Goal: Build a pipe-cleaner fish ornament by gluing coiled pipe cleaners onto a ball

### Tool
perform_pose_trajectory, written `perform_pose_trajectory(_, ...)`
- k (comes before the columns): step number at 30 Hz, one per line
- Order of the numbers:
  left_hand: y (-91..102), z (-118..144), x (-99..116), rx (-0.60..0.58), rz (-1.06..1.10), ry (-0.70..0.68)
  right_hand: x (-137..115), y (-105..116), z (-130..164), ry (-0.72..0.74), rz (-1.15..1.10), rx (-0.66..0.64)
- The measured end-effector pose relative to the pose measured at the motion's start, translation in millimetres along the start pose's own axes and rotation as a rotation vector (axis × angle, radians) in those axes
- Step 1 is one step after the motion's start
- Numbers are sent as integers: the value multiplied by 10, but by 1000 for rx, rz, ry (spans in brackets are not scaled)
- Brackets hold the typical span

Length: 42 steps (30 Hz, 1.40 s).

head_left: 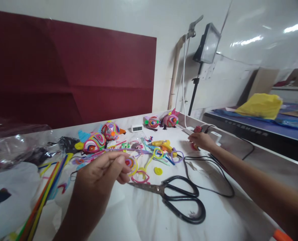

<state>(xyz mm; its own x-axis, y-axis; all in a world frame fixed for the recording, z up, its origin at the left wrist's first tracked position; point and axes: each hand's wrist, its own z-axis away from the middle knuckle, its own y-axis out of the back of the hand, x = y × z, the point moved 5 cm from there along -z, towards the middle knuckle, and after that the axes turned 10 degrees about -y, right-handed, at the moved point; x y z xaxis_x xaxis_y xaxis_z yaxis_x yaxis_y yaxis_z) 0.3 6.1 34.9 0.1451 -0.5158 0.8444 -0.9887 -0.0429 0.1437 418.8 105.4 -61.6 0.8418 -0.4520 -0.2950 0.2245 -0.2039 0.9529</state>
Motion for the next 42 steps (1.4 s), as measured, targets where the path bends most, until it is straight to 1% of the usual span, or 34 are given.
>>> perform_pose_trajectory(2,32,11,39,30,10,-20,-31,20,-10,2,55,38)
perform_pose_trajectory(5,93,17,69,68,25,-54,-81,112,50,19,103,116)
perform_pose_trajectory(8,181,-9,122,144,58,-131,-190,219,239,78,99,189)
perform_pose_trajectory(10,229,-59,179,184,109,-184,-331,259,453,166,60,230)
perform_pose_trajectory(13,242,-198,286,145,92,-227,-666,217,937,405,-41,208)
perform_pose_trajectory(14,252,-251,318,144,51,-218,-802,175,1148,506,-75,164)
perform_pose_trajectory(15,262,-300,338,146,3,-182,-949,137,1389,627,-121,130)
perform_pose_trajectory(16,274,-336,350,147,-40,-134,-1111,127,1679,822,-220,125)
perform_pose_trajectory(17,288,-352,357,146,-74,-85,-1252,112,1967,980,-306,113)
perform_pose_trajectory(18,301,-342,362,133,-98,-47,-1384,56,2232,1093,-341,34)
perform_pose_trajectory(19,310,-302,361,104,-113,-23,-1500,3,2472,1170,-366,-20)
perform_pose_trajectory(21,323,-116,329,-9,-145,-15,-1693,-127,2869,1276,-377,-106)
perform_pose_trajectory(22,325,32,285,-102,-176,-16,-1764,-195,3017,1308,-362,-105)
perform_pose_trajectory(24,361,417,132,-291,-329,-10,-1854,-333,3213,1347,-306,-42)
perform_pose_trajectory(26,445,849,-75,-444,-539,-33,-1885,-460,3303,1368,-260,40)
perform_pose_trajectory(28,548,1244,-304,-564,-712,-71,-1881,-572,3333,1397,-211,95)
perform_pose_trajectory(29,601,1406,-420,-619,-803,-83,-1874,-616,3336,1411,-187,122)
perform_pose_trajectory(31,693,1630,-601,-689,-964,-126,-1855,-673,3332,1432,-156,184)
perform_pose_trajectory(32,723,1695,-666,-720,-1012,-141,-1846,-687,3328,1435,-157,216)
perform_pose_trajectory(34,742,1745,-730,-774,-1039,-172,-1829,-698,3318,1432,-178,266)
perform_pose_trajectory(38,693,1699,-739,-866,-992,-192,-1796,-706,3298,1424,-177,318)
perform_pose_trajectory(42,655,1698,-777,-865,-952,-319,-1722,-709,3300,1474,-204,375)
